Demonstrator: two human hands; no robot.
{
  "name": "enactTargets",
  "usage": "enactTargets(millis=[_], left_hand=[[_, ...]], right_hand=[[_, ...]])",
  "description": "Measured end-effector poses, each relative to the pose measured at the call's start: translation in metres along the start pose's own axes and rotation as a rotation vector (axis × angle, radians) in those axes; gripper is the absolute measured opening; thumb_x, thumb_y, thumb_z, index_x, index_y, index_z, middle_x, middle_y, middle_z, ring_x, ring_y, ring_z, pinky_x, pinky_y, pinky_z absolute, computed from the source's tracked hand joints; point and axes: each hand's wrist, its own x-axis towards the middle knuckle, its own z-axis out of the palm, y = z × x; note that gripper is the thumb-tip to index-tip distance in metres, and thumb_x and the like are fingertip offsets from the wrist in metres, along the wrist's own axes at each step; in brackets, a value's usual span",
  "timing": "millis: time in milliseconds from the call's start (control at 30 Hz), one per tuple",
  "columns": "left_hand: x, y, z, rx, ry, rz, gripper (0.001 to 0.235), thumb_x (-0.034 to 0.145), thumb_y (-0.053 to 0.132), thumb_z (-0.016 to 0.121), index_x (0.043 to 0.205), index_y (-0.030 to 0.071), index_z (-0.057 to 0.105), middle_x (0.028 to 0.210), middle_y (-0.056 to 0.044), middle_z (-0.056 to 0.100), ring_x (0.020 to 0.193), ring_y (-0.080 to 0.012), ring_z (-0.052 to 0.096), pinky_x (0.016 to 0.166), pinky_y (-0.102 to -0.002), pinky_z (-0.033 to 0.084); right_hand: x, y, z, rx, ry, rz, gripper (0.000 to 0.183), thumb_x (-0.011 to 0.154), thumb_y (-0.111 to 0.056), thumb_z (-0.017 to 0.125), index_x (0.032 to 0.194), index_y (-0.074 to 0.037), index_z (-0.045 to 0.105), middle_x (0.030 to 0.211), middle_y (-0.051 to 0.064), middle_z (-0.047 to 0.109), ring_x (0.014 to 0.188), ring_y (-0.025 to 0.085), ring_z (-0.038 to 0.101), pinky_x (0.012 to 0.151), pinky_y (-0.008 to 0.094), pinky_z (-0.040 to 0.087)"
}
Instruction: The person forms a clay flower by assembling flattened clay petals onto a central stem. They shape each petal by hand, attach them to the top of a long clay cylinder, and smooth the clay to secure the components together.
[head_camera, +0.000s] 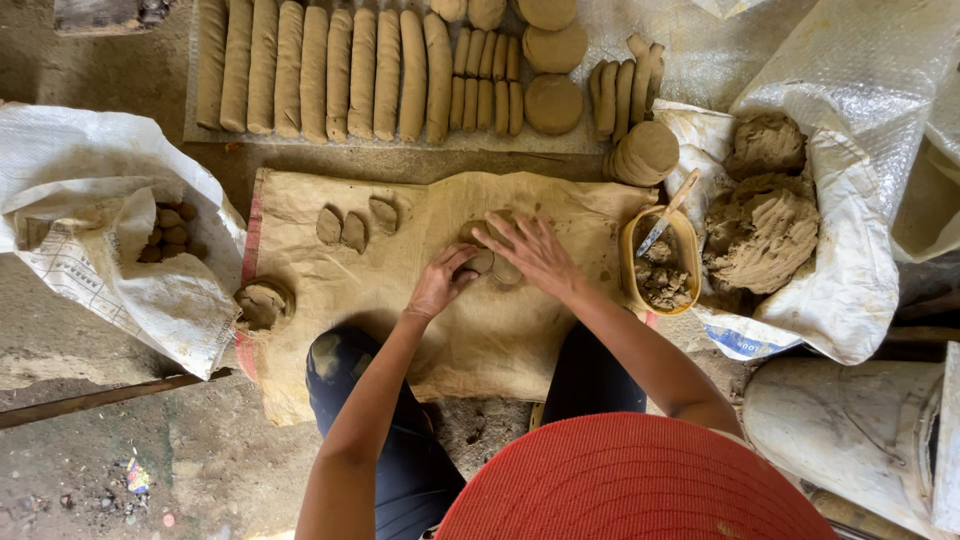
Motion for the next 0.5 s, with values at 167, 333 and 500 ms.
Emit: enactTargets(millis=[167, 333, 500], left_hand=[[0.0, 0.002, 0.004, 0.254, -0.004, 0.036, 0.11, 0.07, 0.061, 0.082, 0.157, 0.012, 0.036, 0.166, -0.01, 0.031, 0.153, -0.0336, 0.027, 0.127, -0.055, 0.022], [0.022, 0.01, 0.023, 0.46, -0.122, -0.095, 0.15, 0.054, 0.096, 0.061, 0.163, 0.007, 0.008, 0.172, -0.015, 0.005, 0.158, -0.0318, 0.004, 0.124, -0.064, -0.001], [0.029, 0.011, 0.036, 0.687, -0.277, -0.211, 0.158, 0.053, 0.102, 0.053, 0.162, -0.001, 0.006, 0.172, -0.018, 0.002, 0.159, -0.0314, 0.002, 0.12, -0.069, -0.003]], right_hand=[[-0.021, 0.015, -0.01, 0.448, -0.189, 0.265, 0.109, 0.059, -0.017, 0.092, 0.153, -0.02, 0.035, 0.157, 0.017, 0.041, 0.134, 0.039, 0.045, 0.111, 0.065, 0.037], [-0.051, 0.002, 0.026, 0.755, -0.033, 0.582, 0.066, 0.081, -0.021, 0.085, 0.141, -0.012, 0.06, 0.121, 0.012, 0.06, 0.114, 0.031, 0.059, 0.097, 0.044, 0.052], [-0.052, -0.005, 0.044, 0.806, 0.064, 0.646, 0.053, 0.088, -0.019, 0.081, 0.138, -0.012, 0.065, 0.119, 0.011, 0.062, 0.113, 0.029, 0.061, 0.098, 0.044, 0.055]])
